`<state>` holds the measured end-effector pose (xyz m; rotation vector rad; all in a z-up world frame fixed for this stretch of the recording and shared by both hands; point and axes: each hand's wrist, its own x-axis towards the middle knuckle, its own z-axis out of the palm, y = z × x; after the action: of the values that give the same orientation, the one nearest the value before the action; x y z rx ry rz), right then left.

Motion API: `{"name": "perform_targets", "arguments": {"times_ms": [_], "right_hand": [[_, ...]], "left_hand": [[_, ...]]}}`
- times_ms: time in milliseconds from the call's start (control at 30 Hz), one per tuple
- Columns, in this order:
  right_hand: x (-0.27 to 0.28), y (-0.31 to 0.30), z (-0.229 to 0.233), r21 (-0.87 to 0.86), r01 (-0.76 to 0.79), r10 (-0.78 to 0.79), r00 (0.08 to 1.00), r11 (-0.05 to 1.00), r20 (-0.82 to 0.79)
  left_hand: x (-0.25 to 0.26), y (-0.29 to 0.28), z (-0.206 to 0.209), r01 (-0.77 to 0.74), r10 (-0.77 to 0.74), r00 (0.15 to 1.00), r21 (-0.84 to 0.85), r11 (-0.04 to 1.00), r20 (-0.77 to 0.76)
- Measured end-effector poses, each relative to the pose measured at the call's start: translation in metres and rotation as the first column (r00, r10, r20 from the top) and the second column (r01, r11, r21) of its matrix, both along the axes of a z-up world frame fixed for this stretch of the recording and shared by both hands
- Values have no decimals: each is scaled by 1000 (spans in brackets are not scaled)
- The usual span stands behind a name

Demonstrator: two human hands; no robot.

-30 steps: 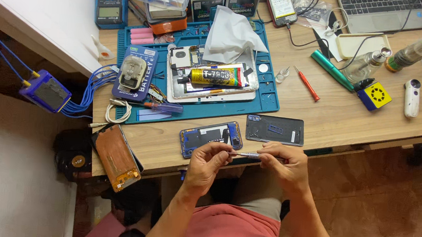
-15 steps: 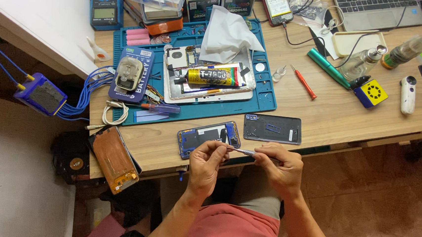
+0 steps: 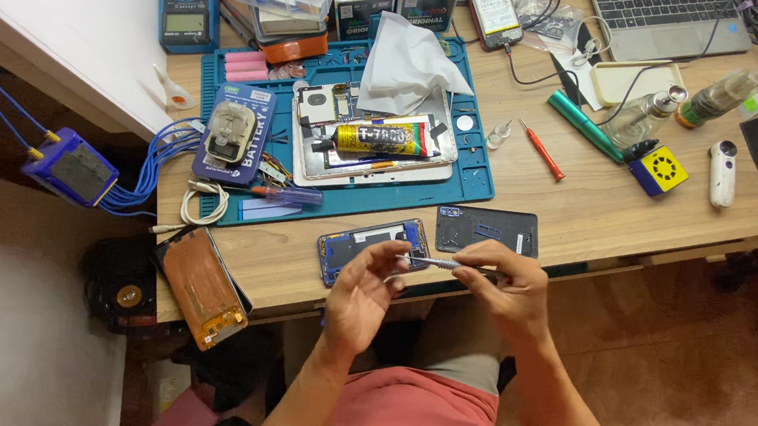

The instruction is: The person works on a disassembled smartphone placed on a cluttered workbench. They use a small metal tool to pry and manipulate internal components and cables within the phone's chassis. The person repeatedly lifts and adjusts parts of the device while handling the tool with both hands.

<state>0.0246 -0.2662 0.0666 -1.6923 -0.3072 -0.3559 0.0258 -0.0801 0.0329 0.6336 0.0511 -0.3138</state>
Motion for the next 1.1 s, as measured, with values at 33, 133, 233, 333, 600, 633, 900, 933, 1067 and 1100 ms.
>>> {"name": "perform_targets", "arguments": {"times_ms": [33, 133, 233, 333, 600, 633, 900, 933, 1067, 1100], "right_hand": [[3, -2, 9, -4, -2, 2, 1000, 1000, -3], [14, -7, 28, -300, 66, -53, 997, 952, 52], [26, -7, 32, -719, 124, 47, 976, 684, 213], [33, -3, 32, -844, 103, 140, 969, 526, 206], [41, -2, 18, -902, 129, 201, 953, 411, 227], [42, -1, 19, -903, 128, 202, 953, 411, 227], [47, 1, 11, -917, 151, 208, 948, 370, 240], [47, 3, 12, -917, 150, 209, 948, 370, 239], [51, 12, 14, -946, 196, 290, 918, 260, 270], [51, 15, 15, -962, 179, 332, 912, 205, 240]], "left_hand": [[0, 3, -2, -2, 2, 1000, -4, 1000, -3], [-1, 7, -9, -198, 25, 953, 554, 808, 303], [-4, 4, -10, -651, -304, 676, 737, 182, 671], [-8, -4, -10, -733, -526, 562, 679, 40, 638], [-11, -6, -13, -680, -608, 591, 733, -20, 530], [-11, -6, -12, -679, -607, 591, 733, -20, 531], [-11, -6, -14, -688, -598, 591, 725, -24, 542], [-11, -6, -14, -688, -597, 592, 726, -25, 541], [-11, -7, -13, -693, -591, 591, 721, -22, 550], [-12, -7, -12, -698, -592, 585, 716, -19, 554]]}}
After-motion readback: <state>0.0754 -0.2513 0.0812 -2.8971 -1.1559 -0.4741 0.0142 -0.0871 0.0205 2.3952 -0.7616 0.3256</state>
